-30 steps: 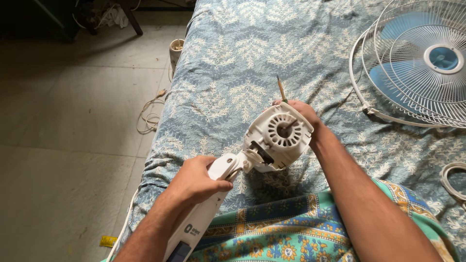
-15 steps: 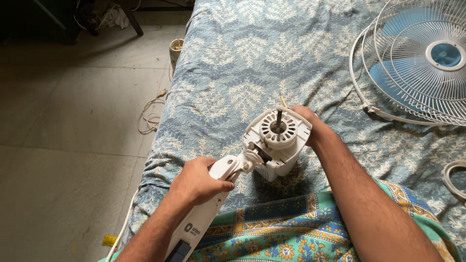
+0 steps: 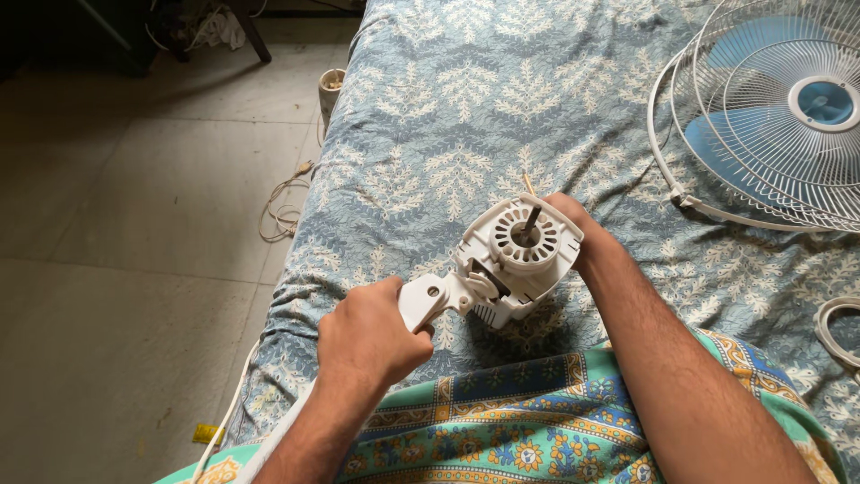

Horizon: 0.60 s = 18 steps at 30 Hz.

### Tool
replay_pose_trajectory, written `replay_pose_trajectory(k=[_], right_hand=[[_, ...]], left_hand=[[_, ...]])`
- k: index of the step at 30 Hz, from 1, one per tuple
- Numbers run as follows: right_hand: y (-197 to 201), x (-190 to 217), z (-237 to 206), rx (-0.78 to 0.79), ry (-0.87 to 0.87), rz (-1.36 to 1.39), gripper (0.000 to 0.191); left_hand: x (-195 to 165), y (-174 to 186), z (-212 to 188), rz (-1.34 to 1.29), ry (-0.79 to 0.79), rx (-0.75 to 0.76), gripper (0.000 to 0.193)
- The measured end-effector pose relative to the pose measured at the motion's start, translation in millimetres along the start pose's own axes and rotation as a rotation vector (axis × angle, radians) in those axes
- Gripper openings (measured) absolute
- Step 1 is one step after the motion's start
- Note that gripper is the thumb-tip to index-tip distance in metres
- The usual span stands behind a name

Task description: The person services a pedestal fan on a bed. They hold the fan motor housing and neck, unscrew fasteners from the housing with a screwdriver, reposition the fan, and continue unscrewing the neck casing while the fan lies across their lap.

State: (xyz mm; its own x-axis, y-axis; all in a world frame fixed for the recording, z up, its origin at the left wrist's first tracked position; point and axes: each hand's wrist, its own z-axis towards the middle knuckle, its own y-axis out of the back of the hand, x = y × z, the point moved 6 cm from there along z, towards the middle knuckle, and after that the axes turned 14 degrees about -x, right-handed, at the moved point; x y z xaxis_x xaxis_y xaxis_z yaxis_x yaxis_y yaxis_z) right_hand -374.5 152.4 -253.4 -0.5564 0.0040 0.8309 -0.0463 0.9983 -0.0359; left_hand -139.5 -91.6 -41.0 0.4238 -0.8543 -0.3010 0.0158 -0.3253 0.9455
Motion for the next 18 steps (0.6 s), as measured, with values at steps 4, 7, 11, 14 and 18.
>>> replay_pose_trajectory(k=[4,7,11,14,18], right_hand=[[1,-4,9,-0.042,-0.018,0.036,0.030],[0,-8,16,0.005,-0.029,0.109,0.029],[0,-8,19,0.094,-0.036,0.181,0.029],[-3,-5,12,0.053,-0.022,0.145,0.028],[-11,6,-6,0.028,-0.027,0.121,0.028]], left_hand=[[-2,4,-3,-0.008,-0.026,-0.027,0.044],[1,0,-2,0.015,-0.023,-0.005,0.046],[7,-12,7,0.028,-0.064,0.026,0.046],[20,-27,21,-0.067,-0.043,0.138,0.055],[32,-47,34,-0.178,-0.087,0.268,0.061]])
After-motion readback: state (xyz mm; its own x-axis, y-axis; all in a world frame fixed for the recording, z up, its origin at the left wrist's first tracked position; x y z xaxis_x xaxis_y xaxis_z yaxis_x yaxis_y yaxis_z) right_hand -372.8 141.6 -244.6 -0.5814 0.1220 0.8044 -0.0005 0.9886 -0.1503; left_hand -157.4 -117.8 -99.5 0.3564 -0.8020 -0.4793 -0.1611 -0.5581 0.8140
